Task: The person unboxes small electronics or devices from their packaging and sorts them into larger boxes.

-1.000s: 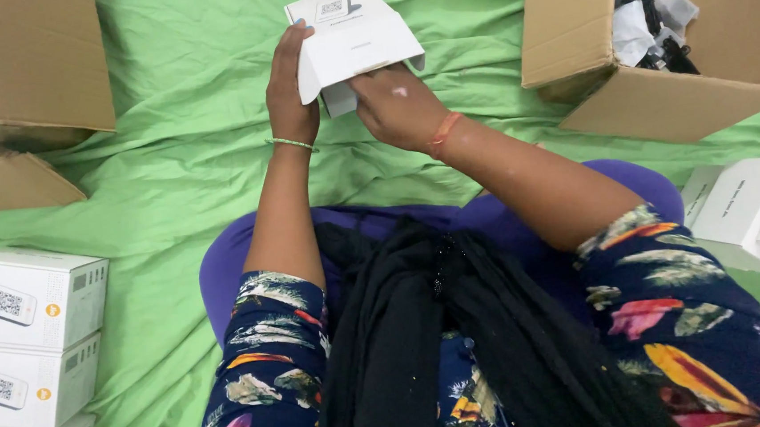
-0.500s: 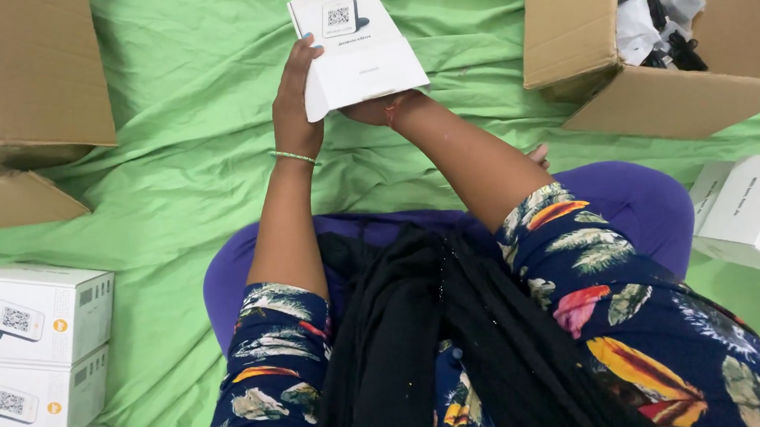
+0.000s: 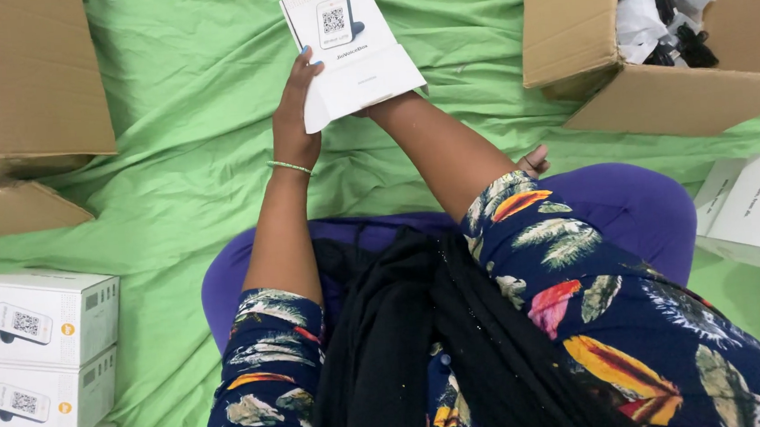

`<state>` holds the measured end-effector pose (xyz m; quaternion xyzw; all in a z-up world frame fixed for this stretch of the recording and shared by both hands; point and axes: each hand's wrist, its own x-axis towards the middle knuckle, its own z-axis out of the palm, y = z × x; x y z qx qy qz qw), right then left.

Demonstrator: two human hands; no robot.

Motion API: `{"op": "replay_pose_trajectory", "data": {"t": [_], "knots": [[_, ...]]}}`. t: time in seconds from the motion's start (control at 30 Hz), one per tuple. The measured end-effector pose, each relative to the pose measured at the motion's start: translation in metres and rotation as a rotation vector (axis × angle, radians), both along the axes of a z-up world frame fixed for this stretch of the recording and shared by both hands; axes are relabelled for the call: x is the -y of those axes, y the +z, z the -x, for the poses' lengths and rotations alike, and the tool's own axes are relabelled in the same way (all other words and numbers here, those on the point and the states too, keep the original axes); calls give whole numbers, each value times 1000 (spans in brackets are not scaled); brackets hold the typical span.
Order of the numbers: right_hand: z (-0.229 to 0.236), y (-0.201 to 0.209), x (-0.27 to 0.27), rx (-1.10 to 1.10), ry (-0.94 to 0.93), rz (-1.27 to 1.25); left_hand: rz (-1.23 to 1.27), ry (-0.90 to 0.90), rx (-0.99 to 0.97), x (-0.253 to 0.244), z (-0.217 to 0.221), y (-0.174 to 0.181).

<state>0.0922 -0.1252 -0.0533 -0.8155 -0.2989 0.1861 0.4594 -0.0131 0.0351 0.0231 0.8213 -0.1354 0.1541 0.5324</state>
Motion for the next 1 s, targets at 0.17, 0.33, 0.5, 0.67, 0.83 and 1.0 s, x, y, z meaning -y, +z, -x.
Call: {"op": "replay_pose_trajectory", "data": {"t": [0.17, 0.33, 0.5, 0.67, 0.83, 1.0], "knots": [[50, 70, 5, 381, -55, 279, -77, -40, -54, 0, 1, -3], [97, 153, 41, 465, 296, 649, -143, -71, -68, -5, -1, -12], [72, 257, 77, -237, 409, 332, -505, -65, -300, -6, 4, -7], [23, 97, 126, 200, 29, 298, -284, -159, -311, 1, 1, -45], [37, 125, 118, -175, 117, 142, -198, -175, -132, -2, -8, -55], [45, 177, 103, -73, 22, 349, 295, 92, -267, -9, -9, -1]]}}
